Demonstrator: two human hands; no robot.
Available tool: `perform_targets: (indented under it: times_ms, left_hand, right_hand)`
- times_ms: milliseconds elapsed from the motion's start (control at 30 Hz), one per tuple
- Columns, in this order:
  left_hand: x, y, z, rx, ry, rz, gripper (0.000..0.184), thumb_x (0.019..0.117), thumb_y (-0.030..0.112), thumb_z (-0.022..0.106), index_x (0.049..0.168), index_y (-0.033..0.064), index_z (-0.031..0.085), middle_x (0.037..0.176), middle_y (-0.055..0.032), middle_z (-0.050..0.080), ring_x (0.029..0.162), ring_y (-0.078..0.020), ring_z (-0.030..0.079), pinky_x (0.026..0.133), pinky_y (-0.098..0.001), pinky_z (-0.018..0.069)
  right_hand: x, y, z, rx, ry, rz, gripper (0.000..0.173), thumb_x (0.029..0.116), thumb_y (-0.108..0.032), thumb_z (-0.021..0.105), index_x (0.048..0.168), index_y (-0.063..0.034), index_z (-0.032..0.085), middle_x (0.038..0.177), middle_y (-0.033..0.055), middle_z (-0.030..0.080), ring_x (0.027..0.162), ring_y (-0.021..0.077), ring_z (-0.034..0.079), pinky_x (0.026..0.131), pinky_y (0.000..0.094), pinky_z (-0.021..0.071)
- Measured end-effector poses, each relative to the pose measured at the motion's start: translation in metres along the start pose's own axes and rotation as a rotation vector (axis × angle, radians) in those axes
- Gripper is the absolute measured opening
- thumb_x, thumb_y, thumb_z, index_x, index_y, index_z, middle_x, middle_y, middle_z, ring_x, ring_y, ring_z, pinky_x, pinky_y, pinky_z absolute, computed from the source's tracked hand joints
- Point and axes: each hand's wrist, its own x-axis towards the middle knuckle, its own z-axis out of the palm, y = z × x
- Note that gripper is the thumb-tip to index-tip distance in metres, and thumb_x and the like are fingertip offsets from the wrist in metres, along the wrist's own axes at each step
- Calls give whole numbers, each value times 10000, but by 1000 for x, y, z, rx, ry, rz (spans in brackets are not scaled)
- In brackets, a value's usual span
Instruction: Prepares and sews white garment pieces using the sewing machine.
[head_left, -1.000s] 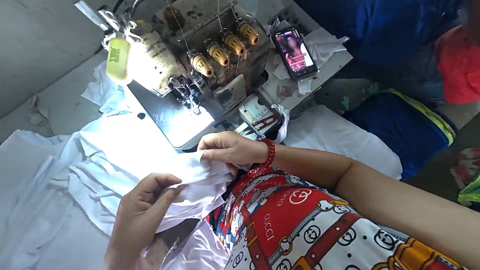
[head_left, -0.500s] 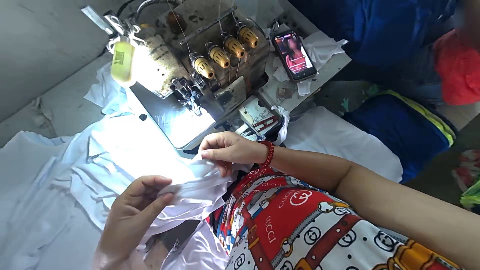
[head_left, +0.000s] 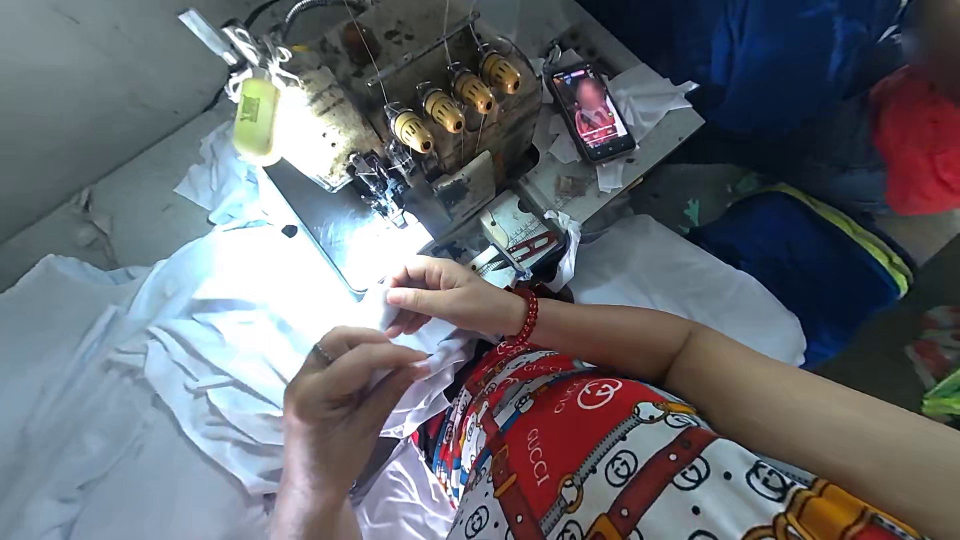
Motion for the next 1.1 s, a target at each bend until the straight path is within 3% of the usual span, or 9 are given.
perform_targets:
  times_ms: [67, 200, 267, 367, 567, 700, 800, 967, 1100]
  left_hand:
    - [3, -9, 2, 117, 122, -25, 132, 904, 335, 768, 943, 211, 743, 955, 129, 611, 817, 92, 528, 707, -72, 422]
    - [2, -17, -7, 208, 84, -253, 430, 906, 436, 719, 1166, 100, 656, 805, 137, 559, 601, 120, 431, 555, -61, 367]
    - [-3, -18, -9, 233, 40, -306, 364, 913, 434, 701, 1020, 86, 690, 746, 132, 565, 593, 120, 442, 547, -65, 369]
    - [-8, -18, -12, 288, 75, -276, 318, 921, 400, 705, 860, 91, 660, 725, 125, 550, 617, 121, 441, 560, -67, 353]
    - [-7, -13, -13, 286, 44, -113, 293, 1012, 274, 617, 988, 4, 728, 925, 14, 698, 837, 119, 578, 762, -53, 455]
    - [-7, -17, -13, 241, 78, -110, 268, 968, 297, 678, 957, 36, 740, 878, 51, 665, 757, 112, 519, 671, -57, 408]
    - [-7, -12, -13, 188, 98, -103, 252, 934, 316, 725, 923, 65, 741, 850, 89, 654, 745, 122, 526, 654, -49, 417]
    - [-7, -5, -22, 172, 80, -74, 257, 994, 302, 662, 987, 58, 741, 914, 80, 689, 809, 100, 585, 717, -66, 472]
    - [-9, -7, -35, 212, 154, -42, 229, 1007, 297, 651, 987, 80, 721, 922, 120, 693, 869, 110, 607, 783, -81, 499]
  right_hand:
    - [-5, 2, 6, -33, -35, -67, 122, 1053, -33, 467, 1019, 23, 570, 793, -3, 593, 711, 10, 587, 693, 184, 516]
    - [-12, 6, 8, -91, -114, -149, 174, 1046, -39, 482, 1080, 59, 621, 877, 8, 628, 805, -17, 578, 762, 170, 492]
    - [-13, 14, 4, -130, -171, -144, 205, 1006, -15, 568, 1172, 99, 601, 993, 87, 677, 874, 18, 634, 816, 201, 539]
    - [-15, 25, 3, -245, -165, -144, 287, 969, 11, 608, 1227, 111, 532, 948, 125, 675, 801, 49, 650, 756, 218, 554]
    - [-14, 27, -2, -330, -140, -166, 179, 1017, -57, 560, 1084, 96, 623, 892, 88, 660, 779, 6, 606, 727, 172, 509]
    - [-14, 26, -3, -412, -147, -261, 209, 1034, -28, 493, 1093, 107, 641, 883, 114, 654, 777, 37, 593, 726, 185, 490]
    - [-15, 28, -3, -509, -220, -339, 236, 972, 66, 467, 1127, 129, 634, 934, 182, 666, 841, 142, 631, 780, 262, 520]
    - [-18, 38, -3, -682, -242, -356, 292, 861, 115, 506, 1116, 112, 648, 961, 228, 685, 907, 291, 680, 800, 415, 545]
    - [-22, 41, -4, -648, -207, -312, 283, 861, 94, 500, 1101, 119, 649, 990, 235, 680, 932, 282, 668, 815, 402, 533]
